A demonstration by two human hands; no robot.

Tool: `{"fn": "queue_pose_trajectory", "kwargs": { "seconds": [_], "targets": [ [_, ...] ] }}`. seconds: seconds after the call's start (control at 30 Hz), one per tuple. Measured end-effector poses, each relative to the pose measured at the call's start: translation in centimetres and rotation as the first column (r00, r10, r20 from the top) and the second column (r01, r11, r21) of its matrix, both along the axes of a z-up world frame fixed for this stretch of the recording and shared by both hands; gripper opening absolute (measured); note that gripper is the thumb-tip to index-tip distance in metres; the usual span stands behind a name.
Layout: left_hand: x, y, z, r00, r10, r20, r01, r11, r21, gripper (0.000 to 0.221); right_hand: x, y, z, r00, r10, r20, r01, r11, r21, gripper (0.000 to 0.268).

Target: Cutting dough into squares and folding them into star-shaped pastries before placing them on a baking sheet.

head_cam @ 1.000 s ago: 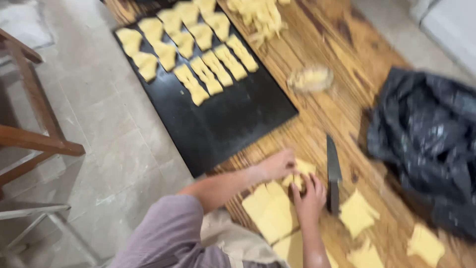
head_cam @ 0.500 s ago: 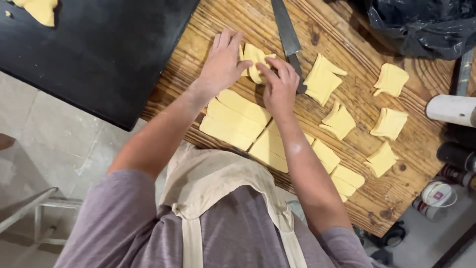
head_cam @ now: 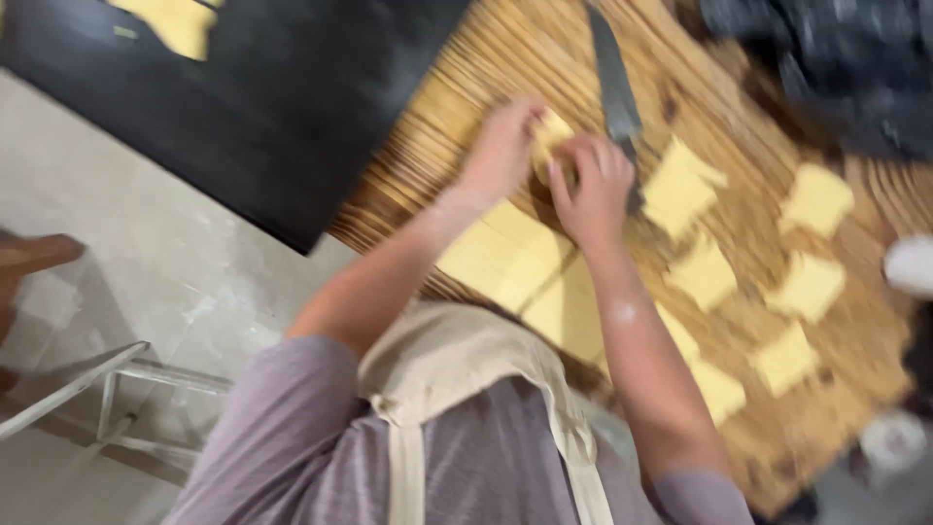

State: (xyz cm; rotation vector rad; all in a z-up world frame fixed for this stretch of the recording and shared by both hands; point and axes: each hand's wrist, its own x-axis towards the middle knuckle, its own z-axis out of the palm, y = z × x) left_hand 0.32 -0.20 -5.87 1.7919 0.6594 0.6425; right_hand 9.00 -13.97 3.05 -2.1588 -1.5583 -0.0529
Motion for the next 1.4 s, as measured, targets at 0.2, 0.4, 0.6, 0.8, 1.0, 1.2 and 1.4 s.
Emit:
{"fn": "queue_pose_trajectory", "kwargs": {
  "seconds": [0.2,0.4,0.6,0.8,1.0,1.2,1.4],
  "targets": [
    [-0.1,-0.2,0.3,0.913,0.13,-0.387,0.128,0.809,0.573,0.047,0.5,-1.6,-4.5,0.973,-0.079,-0.215,0.067,0.996,-0.065,0.034],
    [-0.4,-1.3,-2.8,0.925,0.035,-0.378,0.048,0.977,0.208,0.026,0.4,-1.8,-5.9,0.928,-0.199,-0.315,0.165,0.977,-0.133,0.028],
    [-1.1,-0.3,2.0,0.933,-0.141,-0.33,0.116,0.989,-0.095,0.039,-0.5,-0.7,-4.1,0.867,-0.251,-0.431,0.193,0.966,-0.174,0.023],
    [-1.0,-0.5,0.4,0.987,-0.081,-0.138,0.085,0.996,0.024,0.014,-0.3,-0.9,-4.4,0.903,-0.249,-0.35,0.182,0.96,-0.213,0.037],
    [-4.3,-0.7,6.2,0.997,-0.077,-0.012,0.072,0.971,-0.228,0.025,-1.9,0.2,-2.1,0.783,-0.386,-0.487,0.274,0.918,-0.285,0.04],
    [-2.5,0.0,-0.7,0.959,-0.262,0.106,0.252,0.963,0.093,0.027,-2.7,1.2,-1.9,0.753,-0.447,-0.483,0.34,0.892,-0.297,0.035],
    [-3.5,1.1,5.1,0.938,-0.289,-0.193,0.28,0.957,-0.072,0.028,-1.6,0.1,-3.0,0.864,-0.347,-0.365,0.263,0.929,-0.261,0.032]
  ]
}}
